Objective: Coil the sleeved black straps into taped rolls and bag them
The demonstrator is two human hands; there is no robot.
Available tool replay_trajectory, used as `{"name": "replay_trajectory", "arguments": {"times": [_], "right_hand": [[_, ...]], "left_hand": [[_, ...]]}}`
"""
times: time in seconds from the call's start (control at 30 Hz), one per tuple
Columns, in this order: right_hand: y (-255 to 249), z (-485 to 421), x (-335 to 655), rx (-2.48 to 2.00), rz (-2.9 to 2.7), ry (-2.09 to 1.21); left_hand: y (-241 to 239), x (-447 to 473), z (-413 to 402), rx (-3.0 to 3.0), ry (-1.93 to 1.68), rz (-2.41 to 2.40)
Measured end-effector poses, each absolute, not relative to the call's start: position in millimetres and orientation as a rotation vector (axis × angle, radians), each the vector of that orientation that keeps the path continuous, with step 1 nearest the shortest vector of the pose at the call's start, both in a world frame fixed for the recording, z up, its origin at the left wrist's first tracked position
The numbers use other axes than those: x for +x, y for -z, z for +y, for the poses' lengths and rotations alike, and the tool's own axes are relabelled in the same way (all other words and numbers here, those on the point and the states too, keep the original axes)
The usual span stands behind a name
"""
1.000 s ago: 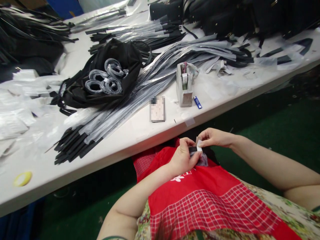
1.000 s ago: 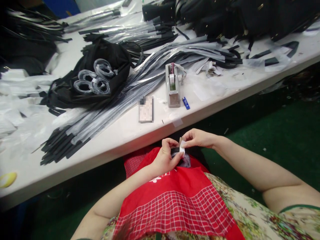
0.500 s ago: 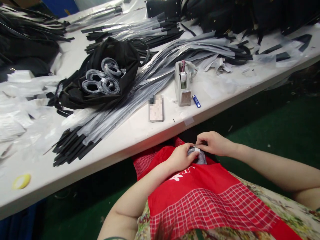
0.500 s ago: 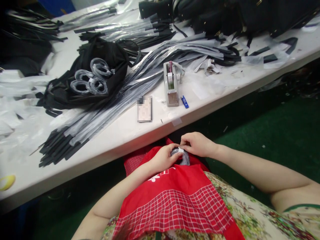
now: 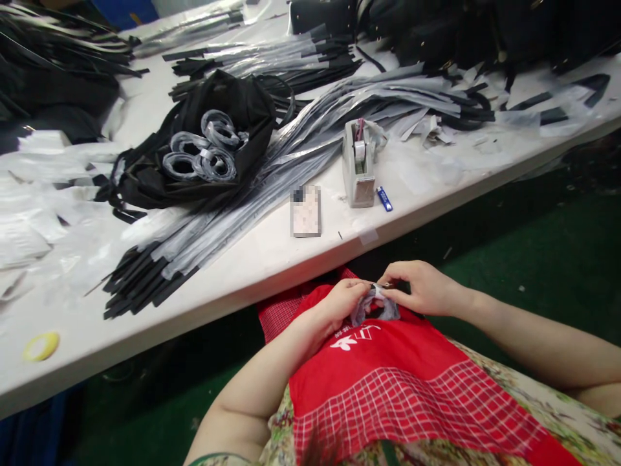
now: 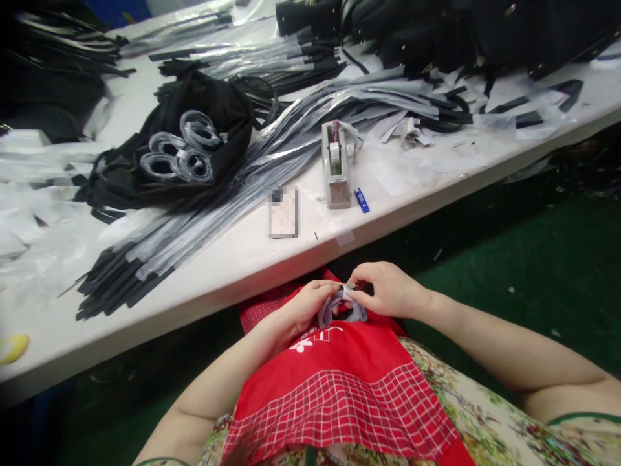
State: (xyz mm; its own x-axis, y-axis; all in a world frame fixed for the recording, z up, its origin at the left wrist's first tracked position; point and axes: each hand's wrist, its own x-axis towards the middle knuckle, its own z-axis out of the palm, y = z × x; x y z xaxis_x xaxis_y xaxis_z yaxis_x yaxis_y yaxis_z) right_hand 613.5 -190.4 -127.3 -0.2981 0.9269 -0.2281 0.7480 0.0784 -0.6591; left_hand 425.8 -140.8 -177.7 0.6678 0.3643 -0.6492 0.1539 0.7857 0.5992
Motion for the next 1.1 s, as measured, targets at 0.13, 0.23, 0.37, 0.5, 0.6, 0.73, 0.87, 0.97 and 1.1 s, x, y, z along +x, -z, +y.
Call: {"name": "replay_trajectory", "arguments": {"times": [0.13, 0.23, 0.37, 0.5, 0.6, 0.73, 0.87, 0.97, 1.1], "right_hand": [[137, -207, 599, -1.631, -2.32, -0.714], [154, -214, 590, -1.576, -2.341, -0.521], [160, -210, 588, -1.507, -2.228, -0.557], [153, -201, 588, -1.552, -1.991, -0.602], [151, -195, 585, -1.524, -1.944, -0.54], [153, -190, 581, -1.436, -1.981, -0.523], [155, -191, 582, -1.379, -2.053, -0.504], [152, -187, 590, -1.309, -2.126, -0.507], [145, -146, 621, -1.371, -2.077, -0.461]], "left_hand": [[183, 424, -140, 0.401, -0.221, 0.898], [187, 424, -137, 0.336, -0.263, 0.86], [187, 421, -134, 0.401, -0.363, 0.816], [182, 418, -133, 0.425, -0.499, 0.839], [179, 416, -131, 0.432, -0.582, 0.866], [176, 415, -126, 0.433, -0.597, 0.849], [175, 415, -123, 0.425, -0.585, 0.839], [175, 416, -122, 0.432, -0.581, 0.839], [176, 416, -120, 0.454, -0.601, 0.897]]}}
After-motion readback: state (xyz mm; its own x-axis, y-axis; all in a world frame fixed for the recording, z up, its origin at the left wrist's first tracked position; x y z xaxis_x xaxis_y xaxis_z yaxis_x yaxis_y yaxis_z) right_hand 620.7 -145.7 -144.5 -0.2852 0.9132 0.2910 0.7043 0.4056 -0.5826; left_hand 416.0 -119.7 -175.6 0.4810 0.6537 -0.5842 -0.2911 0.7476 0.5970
